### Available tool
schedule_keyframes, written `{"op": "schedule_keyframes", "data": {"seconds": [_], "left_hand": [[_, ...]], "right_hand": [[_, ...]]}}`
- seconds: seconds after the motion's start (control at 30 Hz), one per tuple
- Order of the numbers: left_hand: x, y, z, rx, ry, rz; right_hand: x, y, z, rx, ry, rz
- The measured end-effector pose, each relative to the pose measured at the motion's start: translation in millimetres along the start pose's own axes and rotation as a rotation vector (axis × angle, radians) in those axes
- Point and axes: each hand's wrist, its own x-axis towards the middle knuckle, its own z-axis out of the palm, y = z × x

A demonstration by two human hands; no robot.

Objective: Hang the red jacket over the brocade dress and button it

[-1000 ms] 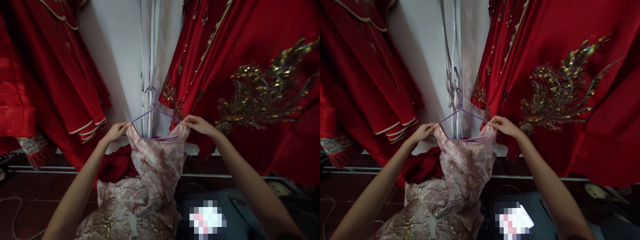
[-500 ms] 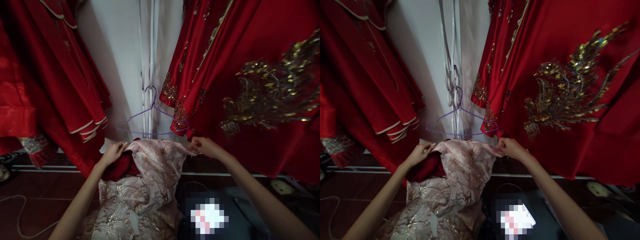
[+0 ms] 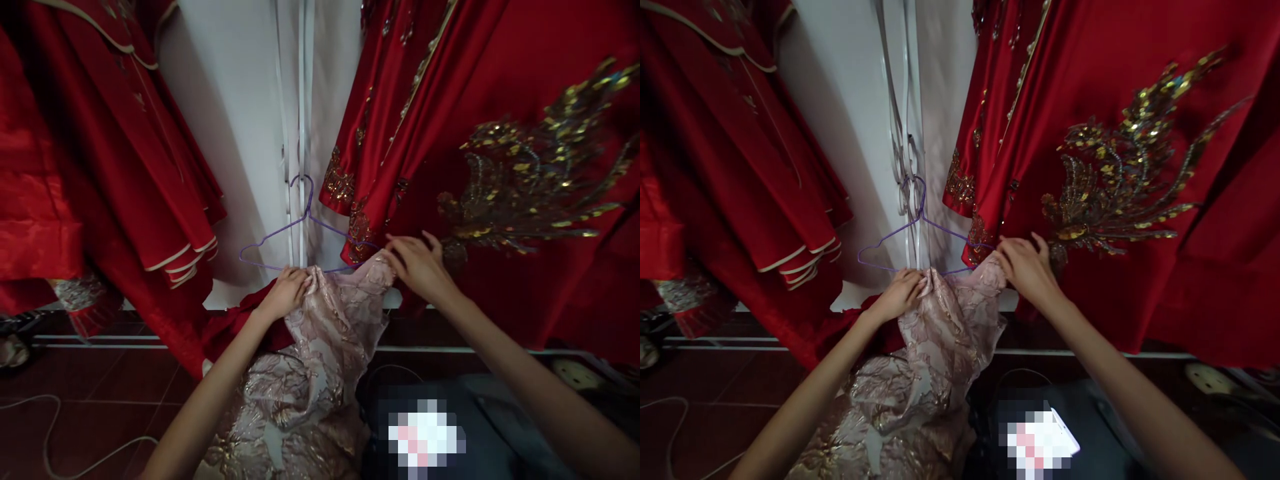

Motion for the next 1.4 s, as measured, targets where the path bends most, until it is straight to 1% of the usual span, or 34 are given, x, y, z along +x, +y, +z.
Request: {"op": "schedule_keyframes", "data": {"seconds": [0.07, 0.17, 0.27, 0.37, 0.53, 0.63, 0.73, 0.83, 0.93, 1.0, 1.07, 1.13, 1.17, 1.27, 1.33, 1.4], "left_hand": [[-9, 0, 1, 0.009, 0.019, -0.007], [-18, -1, -4, -0.002, 0.047, -0.024], [-19, -1, -8, -0.018, 0.058, -0.036], [-17, -1, -9, -0.022, 0.047, -0.036], [-16, 1, -9, -0.016, 0.040, -0.031], [-16, 2, -9, -0.007, 0.043, -0.040], [-16, 8, -9, -0.026, 0.042, -0.047], [-13, 23, -6, -0.098, 0.036, -0.033], [-10, 40, -2, -0.200, 0.052, -0.013], [-11, 39, -2, -0.248, 0.106, -0.039], [-17, 24, -6, -0.240, 0.229, -0.138], [-28, -6, -13, -0.185, 0.391, -0.301], [-35, -23, -16, -0.167, 0.439, -0.381], [-59, -75, -24, -0.172, 0.469, -0.598], [-72, -100, -23, -0.237, 0.435, -0.626], [-80, -115, -19, -0.315, 0.419, -0.631]], "right_hand": [[-7, 25, 6, -0.091, 0.064, 0.045], [-19, 51, 9, -0.177, 0.055, 0.041], [-26, 62, 7, -0.207, 0.004, 0.013], [-26, 62, 4, -0.174, 0.005, 0.018], [-18, 47, 7, -0.162, 0.096, 0.035], [-11, 33, 6, -0.133, 0.107, 0.032], [-1, 16, 2, -0.072, 0.112, 0.065], [10, -7, 1, 0.036, 0.119, 0.125], [21, -29, 7, 0.206, 0.110, 0.201], [25, -38, 12, 0.300, 0.094, 0.240], [27, -38, 15, 0.343, 0.095, 0.262], [29, -33, 16, 0.354, 0.115, 0.265], [30, -29, 15, 0.358, 0.122, 0.258], [34, -18, 15, 0.378, 0.119, 0.230], [37, -16, 14, 0.388, 0.109, 0.227], [39, -16, 14, 0.392, 0.100, 0.234]]}}
